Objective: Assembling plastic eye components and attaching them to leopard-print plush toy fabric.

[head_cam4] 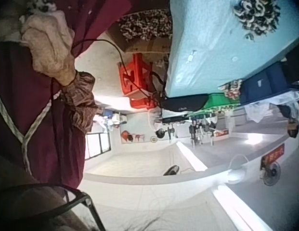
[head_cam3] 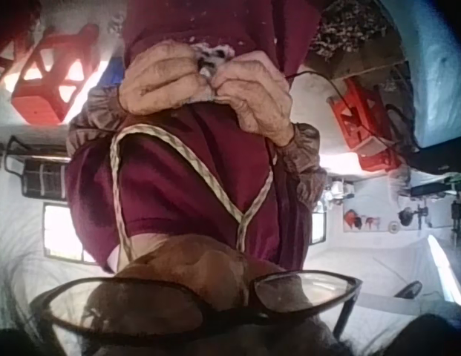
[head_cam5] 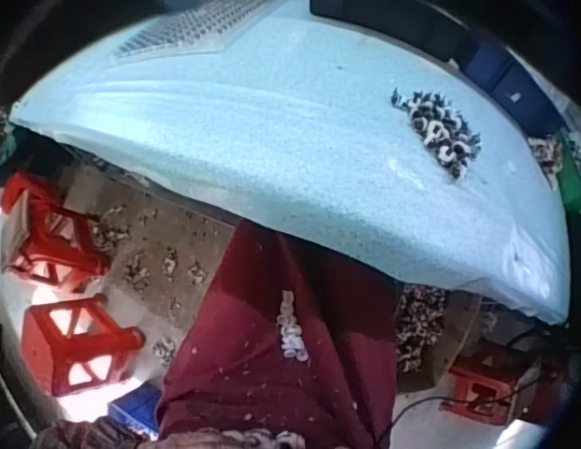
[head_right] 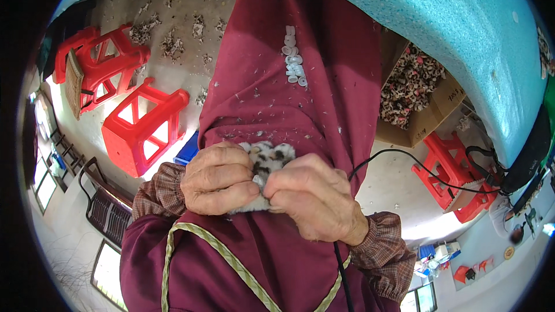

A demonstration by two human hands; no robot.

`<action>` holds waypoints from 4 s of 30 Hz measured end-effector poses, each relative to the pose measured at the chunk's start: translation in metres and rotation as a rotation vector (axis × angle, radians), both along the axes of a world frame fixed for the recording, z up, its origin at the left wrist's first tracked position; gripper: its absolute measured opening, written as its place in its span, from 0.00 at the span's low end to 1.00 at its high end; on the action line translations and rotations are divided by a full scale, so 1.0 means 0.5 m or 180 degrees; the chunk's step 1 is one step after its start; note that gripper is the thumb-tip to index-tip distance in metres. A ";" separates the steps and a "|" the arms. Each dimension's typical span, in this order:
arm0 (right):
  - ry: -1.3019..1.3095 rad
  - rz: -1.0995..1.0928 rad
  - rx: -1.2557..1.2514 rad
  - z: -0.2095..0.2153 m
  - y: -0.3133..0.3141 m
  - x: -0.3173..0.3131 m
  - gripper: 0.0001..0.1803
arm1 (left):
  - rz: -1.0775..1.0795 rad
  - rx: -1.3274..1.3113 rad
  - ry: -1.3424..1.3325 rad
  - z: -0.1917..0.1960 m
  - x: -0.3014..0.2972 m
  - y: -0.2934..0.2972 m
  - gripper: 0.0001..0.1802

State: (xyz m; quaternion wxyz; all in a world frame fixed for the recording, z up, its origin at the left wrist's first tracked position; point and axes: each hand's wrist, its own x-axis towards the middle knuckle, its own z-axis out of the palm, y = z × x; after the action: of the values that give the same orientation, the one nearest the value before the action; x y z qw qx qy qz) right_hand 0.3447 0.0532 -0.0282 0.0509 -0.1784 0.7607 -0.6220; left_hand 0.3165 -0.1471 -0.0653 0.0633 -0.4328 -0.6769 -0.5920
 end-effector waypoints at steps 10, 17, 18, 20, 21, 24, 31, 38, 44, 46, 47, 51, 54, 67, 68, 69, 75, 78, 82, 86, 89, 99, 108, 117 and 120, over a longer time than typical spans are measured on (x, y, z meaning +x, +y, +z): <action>0.0233 0.0201 0.0004 0.001 -0.004 0.005 0.11 | 0.0549 0.0172 0.0481 -0.015 0.027 0.002 0.12; 0.0269 0.0163 -0.0043 -0.005 -0.008 0.009 0.12 | 0.0404 -0.0183 0.0694 0.006 0.024 -0.016 0.10; 0.0265 0.0153 -0.0033 -0.006 -0.008 0.009 0.12 | 0.0353 -0.0233 0.0666 0.007 0.023 -0.016 0.10; 0.0303 0.0116 -0.0031 -0.006 -0.007 0.011 0.12 | 0.0327 -0.0151 0.0575 0.001 0.020 -0.009 0.09; 0.0300 0.0117 -0.0038 -0.007 -0.006 0.011 0.12 | 0.0323 -0.0101 0.0492 -0.001 0.021 -0.007 0.08; 0.0358 0.0194 0.0000 -0.004 -0.003 0.009 0.12 | 0.0305 -0.0160 0.0182 0.002 0.023 -0.007 0.13; 0.0375 0.0089 -0.0057 -0.003 -0.007 0.010 0.12 | 0.0369 -0.0303 0.0452 -0.005 0.025 -0.011 0.15; 0.0377 0.0044 -0.0069 -0.002 -0.011 0.009 0.11 | 0.0533 -0.0041 0.0420 -0.006 0.024 -0.003 0.09; 0.0359 -0.0004 -0.0077 0.000 -0.012 0.007 0.11 | 0.0161 -0.0165 0.0158 -0.001 0.012 -0.007 0.09; 0.0361 -0.0022 -0.0083 0.000 -0.006 0.009 0.12 | 0.0199 -0.0078 0.0102 0.001 0.013 -0.001 0.09; 0.0363 -0.0040 -0.0092 0.000 -0.003 0.011 0.12 | 0.0277 -0.0140 0.0295 0.006 0.017 0.000 0.10; 0.0320 0.0047 -0.0016 0.005 -0.003 0.017 0.11 | 0.0495 -0.0104 0.0948 -0.004 0.029 -0.005 0.09; 0.0253 0.0097 0.0068 0.004 0.003 0.019 0.10 | 0.0428 -0.0129 0.0821 -0.002 0.031 -0.005 0.11; -0.2550 -0.1124 -0.0933 -0.073 0.007 -0.005 0.05 | 0.0029 -0.0470 -0.4578 -0.017 -0.014 0.016 0.12; -0.2534 -0.1123 -0.0943 -0.071 0.008 -0.008 0.05 | 0.0052 -0.0228 -0.4986 -0.025 -0.015 0.019 0.10; -0.1915 -0.1428 -0.0385 -0.066 0.011 -0.010 0.07 | 0.0092 0.0287 -0.5502 -0.021 -0.019 0.026 0.10; -0.1828 -0.0826 -0.0369 0.000 0.017 0.005 0.14 | 0.0398 0.0523 -0.5476 -0.024 -0.024 0.047 0.12; -0.1577 -0.0804 0.0289 -0.028 0.007 0.003 0.15 | 0.0266 0.0099 -0.5475 -0.016 -0.030 0.053 0.15; -0.1474 -0.0731 0.0460 -0.034 0.019 0.001 0.15 | 0.0194 0.0299 -0.5700 -0.009 -0.030 0.063 0.16; -0.1540 -0.0666 0.0461 -0.034 0.027 -0.004 0.15 | 0.0095 0.0122 -0.5537 -0.006 -0.030 0.069 0.15; -0.1209 -0.0545 0.0634 -0.044 0.040 0.000 0.16 | 0.0045 0.0164 -0.5597 -0.011 -0.032 0.073 0.14; -0.2651 -0.1084 -0.1267 -0.091 0.075 0.020 0.10 | -0.0132 0.0972 -0.6444 -0.044 -0.029 0.077 0.16; -0.2962 -0.1047 -0.1458 -0.097 0.088 0.010 0.10 | -0.0089 0.0940 -0.6634 -0.048 -0.031 0.088 0.13; -0.1914 -0.1422 -0.0548 -0.077 0.090 0.002 0.09 | 0.0205 0.0937 -0.6477 -0.030 -0.028 0.102 0.13; -0.1352 -0.1569 -0.0220 -0.054 0.097 -0.004 0.10 | 0.0293 0.1012 -0.6350 -0.028 -0.025 0.105 0.14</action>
State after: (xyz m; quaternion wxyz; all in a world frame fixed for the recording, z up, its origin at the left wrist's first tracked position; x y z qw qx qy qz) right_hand 0.3426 0.1019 -0.0553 0.0502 0.1432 0.7319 -0.6643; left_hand 0.3039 -0.0944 -0.0794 -0.4517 0.2997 -0.3502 -0.7639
